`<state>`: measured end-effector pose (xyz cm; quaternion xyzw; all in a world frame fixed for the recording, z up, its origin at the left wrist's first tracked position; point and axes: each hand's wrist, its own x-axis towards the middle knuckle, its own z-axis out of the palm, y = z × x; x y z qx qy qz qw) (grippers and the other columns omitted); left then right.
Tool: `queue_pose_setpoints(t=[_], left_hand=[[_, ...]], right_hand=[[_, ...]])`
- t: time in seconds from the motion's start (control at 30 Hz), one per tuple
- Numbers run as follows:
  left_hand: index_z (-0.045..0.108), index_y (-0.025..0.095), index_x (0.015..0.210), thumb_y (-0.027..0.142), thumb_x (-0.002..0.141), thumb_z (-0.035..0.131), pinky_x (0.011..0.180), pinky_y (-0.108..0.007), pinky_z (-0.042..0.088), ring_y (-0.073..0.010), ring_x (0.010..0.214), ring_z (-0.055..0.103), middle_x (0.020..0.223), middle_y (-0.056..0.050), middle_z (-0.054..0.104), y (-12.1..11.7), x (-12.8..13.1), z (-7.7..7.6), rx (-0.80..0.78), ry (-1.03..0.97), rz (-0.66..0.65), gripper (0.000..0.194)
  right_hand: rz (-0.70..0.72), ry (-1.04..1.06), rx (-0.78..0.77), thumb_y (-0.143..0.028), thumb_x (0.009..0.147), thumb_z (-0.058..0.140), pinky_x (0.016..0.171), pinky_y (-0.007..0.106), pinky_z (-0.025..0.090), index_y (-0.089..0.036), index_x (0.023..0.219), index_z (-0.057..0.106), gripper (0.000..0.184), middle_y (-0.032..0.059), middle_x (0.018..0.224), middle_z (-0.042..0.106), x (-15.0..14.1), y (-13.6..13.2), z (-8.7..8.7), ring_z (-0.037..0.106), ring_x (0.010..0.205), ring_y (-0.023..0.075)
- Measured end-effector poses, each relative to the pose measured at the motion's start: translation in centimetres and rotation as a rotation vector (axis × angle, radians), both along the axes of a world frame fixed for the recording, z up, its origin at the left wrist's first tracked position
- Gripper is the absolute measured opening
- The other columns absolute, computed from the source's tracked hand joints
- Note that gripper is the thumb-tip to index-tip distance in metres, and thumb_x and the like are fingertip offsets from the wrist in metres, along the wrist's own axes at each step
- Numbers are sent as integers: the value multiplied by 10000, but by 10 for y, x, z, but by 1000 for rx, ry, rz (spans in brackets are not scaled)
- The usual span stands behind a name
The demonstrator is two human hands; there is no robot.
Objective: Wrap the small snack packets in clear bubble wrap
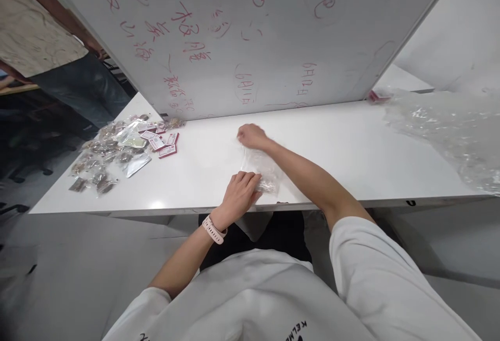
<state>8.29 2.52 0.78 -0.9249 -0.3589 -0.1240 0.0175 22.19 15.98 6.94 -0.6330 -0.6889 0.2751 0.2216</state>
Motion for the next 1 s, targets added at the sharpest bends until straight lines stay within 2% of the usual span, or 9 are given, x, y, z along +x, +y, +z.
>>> queue_pose_setpoints(t=[0.07, 0.2, 0.37, 0.47, 0.6, 0.67, 0.8, 0.9, 1.0], left_hand=[[472, 154, 1324, 270, 938, 628, 887, -401, 466, -281, 1076, 529, 1244, -119, 615, 4, -4, 2, -52, -6, -29, 432], [501, 162, 1270, 275, 929, 652, 905, -399, 471, -271, 1066, 520, 1222, -114, 610, 13, -10, 9, -122, -22, -106, 389], [589, 127, 1074, 322, 996, 549, 848, -371, 468, -253, 1001, 533, 1176, -132, 602, 25, -6, 14, -107, 33, -152, 213], [609, 134, 966, 350, 1046, 433, 787, -347, 460, -232, 944, 550, 1075, -115, 628, 35, 2, 17, -131, 45, -124, 290], [629, 146, 880, 385, 1072, 339, 686, -329, 442, -226, 873, 578, 895, -91, 644, 47, 13, 22, -157, 91, -104, 421], [641, 143, 866, 383, 1070, 351, 654, -324, 433, -230, 854, 595, 857, -96, 650, 46, 17, 24, -142, 121, -108, 428], [660, 126, 890, 305, 1064, 369, 620, -318, 418, -237, 806, 620, 799, -112, 651, 31, 22, 24, -90, 145, -158, 383], [661, 127, 830, 307, 1061, 366, 575, -295, 370, -216, 713, 611, 744, -105, 649, 26, 24, 24, -120, 140, -193, 416], [605, 150, 660, 457, 1044, 388, 537, -278, 291, -160, 543, 506, 605, -61, 591, 43, 26, 27, -300, 93, -237, 538]], right_hand=[[-140, 173, -40, -228, 860, 660, 639, 240, 468, -151, 861, 668, 77, 87, 845, 737, 33, -1, -11, 637, 713, 136], [-410, 458, -124, -226, 753, 755, 506, 206, 414, -142, 791, 636, 150, 54, 713, 682, 91, -32, -31, 512, 534, 74], [-393, 270, -90, -268, 706, 760, 581, 251, 441, -146, 795, 704, 160, 60, 775, 686, 128, -81, -48, 559, 631, 120], [-304, 38, -8, -346, 759, 699, 685, 328, 484, -173, 861, 744, 206, 69, 836, 699, 139, -104, -48, 598, 724, 182], [-435, -152, 499, -372, 909, 561, 852, 457, 509, -195, 1065, 715, 282, 147, 1120, 689, 120, -141, -38, 605, 998, 297], [-375, -121, 634, -368, 983, 477, 884, 455, 521, -214, 1137, 681, 298, 143, 1140, 683, 95, -162, -36, 597, 1053, 290], [-95, 0, 550, -353, 1008, 477, 978, 459, 514, -248, 1257, 623, 307, 113, 1247, 643, 47, -193, -49, 584, 1165, 276], [-83, 69, 473, -374, 1006, 495, 995, 453, 504, -268, 1259, 619, 301, 114, 1262, 606, 39, -202, -63, 568, 1202, 276], [-77, 169, 428, -405, 990, 530, 938, 417, 520, -276, 1176, 643, 253, 94, 1171, 615, 51, -195, -71, 592, 1135, 254]])
